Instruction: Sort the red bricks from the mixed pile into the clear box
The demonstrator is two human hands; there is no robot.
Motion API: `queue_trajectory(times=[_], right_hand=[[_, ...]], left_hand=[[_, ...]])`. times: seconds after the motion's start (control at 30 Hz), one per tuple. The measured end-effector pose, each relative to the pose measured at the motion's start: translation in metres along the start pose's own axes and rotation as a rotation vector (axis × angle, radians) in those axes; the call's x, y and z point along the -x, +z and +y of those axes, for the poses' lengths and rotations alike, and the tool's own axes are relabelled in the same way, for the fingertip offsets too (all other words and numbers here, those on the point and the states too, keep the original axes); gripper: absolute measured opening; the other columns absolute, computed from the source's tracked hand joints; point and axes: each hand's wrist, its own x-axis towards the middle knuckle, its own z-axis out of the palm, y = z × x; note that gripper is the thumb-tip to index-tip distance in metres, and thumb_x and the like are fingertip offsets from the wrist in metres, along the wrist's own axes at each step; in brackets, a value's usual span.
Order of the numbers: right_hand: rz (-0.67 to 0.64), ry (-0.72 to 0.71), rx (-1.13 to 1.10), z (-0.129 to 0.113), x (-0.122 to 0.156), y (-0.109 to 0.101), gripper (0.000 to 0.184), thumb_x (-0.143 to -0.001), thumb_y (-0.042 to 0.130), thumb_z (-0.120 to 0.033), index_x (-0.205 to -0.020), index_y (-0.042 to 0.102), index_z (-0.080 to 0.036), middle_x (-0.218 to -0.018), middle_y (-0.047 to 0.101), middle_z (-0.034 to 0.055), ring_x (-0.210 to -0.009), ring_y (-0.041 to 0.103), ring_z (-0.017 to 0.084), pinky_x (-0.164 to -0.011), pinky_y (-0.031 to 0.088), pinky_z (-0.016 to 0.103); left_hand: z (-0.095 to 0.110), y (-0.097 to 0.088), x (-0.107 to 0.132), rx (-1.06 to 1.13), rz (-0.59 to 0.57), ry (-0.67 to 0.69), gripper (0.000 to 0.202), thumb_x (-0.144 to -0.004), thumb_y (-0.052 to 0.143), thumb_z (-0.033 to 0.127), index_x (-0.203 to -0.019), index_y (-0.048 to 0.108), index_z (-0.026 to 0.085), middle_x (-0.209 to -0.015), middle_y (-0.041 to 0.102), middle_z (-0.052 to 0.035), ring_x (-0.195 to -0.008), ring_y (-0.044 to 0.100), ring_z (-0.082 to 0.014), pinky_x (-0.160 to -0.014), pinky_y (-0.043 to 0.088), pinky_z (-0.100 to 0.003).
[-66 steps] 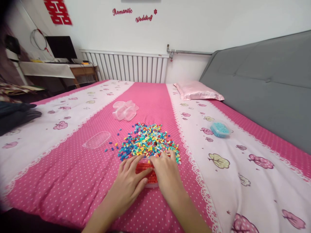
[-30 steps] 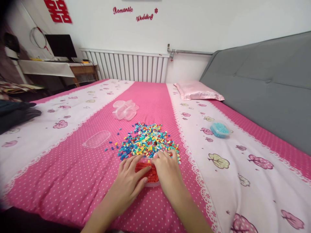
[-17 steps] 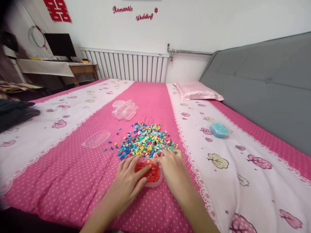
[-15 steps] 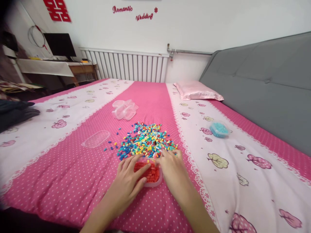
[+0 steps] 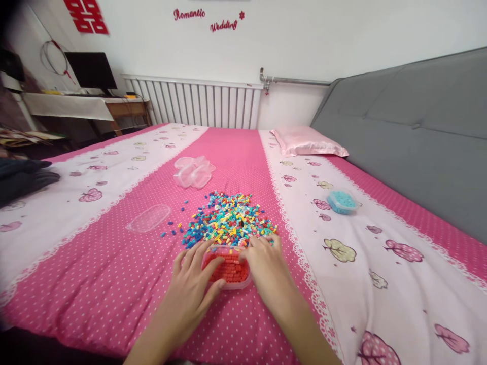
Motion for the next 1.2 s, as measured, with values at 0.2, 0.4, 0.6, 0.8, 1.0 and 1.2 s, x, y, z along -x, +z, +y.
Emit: queue_trajectory(times=[0.2,0.4,0.6,0.8,1.0,1.2], right_hand=[[-0.037,0.028,-0.013,-0.003,-0.001,-0.005,0.033,-0.094,0.060,-0.004,-0.088,0.081,-0.030,-0.094,0.072,0.0032,-0.097,0.065,0.021,-0.098,0.028,0.040],[0.002,0.101,-0.052,-0.006,-0.002,-0.012,0.041,-0.095,0.052,0.000,-0.110,0.077,-0.029,-0.105,0.073,0.0041,-0.103,0.065,0.022,-0.094,0.031,0.037],[-0.049,0.098,-0.050,-0.008,-0.002,-0.017,0.036,-0.094,0.053,-0.001,-0.091,0.079,-0.026,-0.097,0.071,0.0053,-0.099,0.064,0.022,-0.094,0.030,0.038],[-0.038,0.068,-0.037,-0.003,-0.001,-0.014,0.038,-0.093,0.054,0.000,-0.092,0.081,-0.028,-0.091,0.070,0.0043,-0.095,0.063,0.021,-0.091,0.029,0.037],[0.002,0.062,-0.011,-0.002,-0.003,-0.004,0.031,-0.091,0.065,-0.005,-0.087,0.082,-0.030,-0.092,0.066,0.0053,-0.097,0.061,0.024,-0.087,0.032,0.036],[-0.024,0.041,0.017,-0.009,-0.003,0.000,0.023,-0.094,0.067,-0.015,-0.090,0.084,-0.031,-0.096,0.065,0.0087,-0.100,0.058,0.027,-0.085,0.039,0.037]], left_hand=[[-0.002,-0.001,0.003,-0.032,-0.018,0.016,0.030,-0.106,0.049,0.039,-0.129,0.064,0.028,-0.154,0.048,-0.0111,-0.141,0.042,-0.0363,-0.112,0.038,-0.066],[-0.003,0.001,0.003,-0.022,-0.029,-0.002,0.031,-0.106,0.049,0.038,-0.132,0.062,0.027,-0.155,0.048,-0.0114,-0.142,0.041,-0.0358,-0.113,0.037,-0.067],[-0.003,0.002,0.004,-0.014,-0.042,-0.014,0.031,-0.106,0.049,0.041,-0.131,0.062,0.028,-0.156,0.048,-0.0101,-0.142,0.042,-0.0352,-0.114,0.037,-0.065],[-0.004,0.001,0.004,-0.016,-0.019,0.006,0.034,-0.108,0.043,0.043,-0.129,0.064,0.027,-0.154,0.050,-0.0109,-0.140,0.043,-0.0354,-0.113,0.037,-0.064],[-0.004,-0.001,0.004,-0.022,-0.013,-0.010,0.036,-0.107,0.045,0.042,-0.136,0.060,0.027,-0.154,0.050,-0.0104,-0.141,0.044,-0.0338,-0.114,0.038,-0.061],[-0.005,0.001,0.006,-0.040,0.005,-0.017,0.034,-0.107,0.046,0.041,-0.131,0.064,0.025,-0.152,0.052,-0.0112,-0.141,0.044,-0.0342,-0.116,0.037,-0.060]])
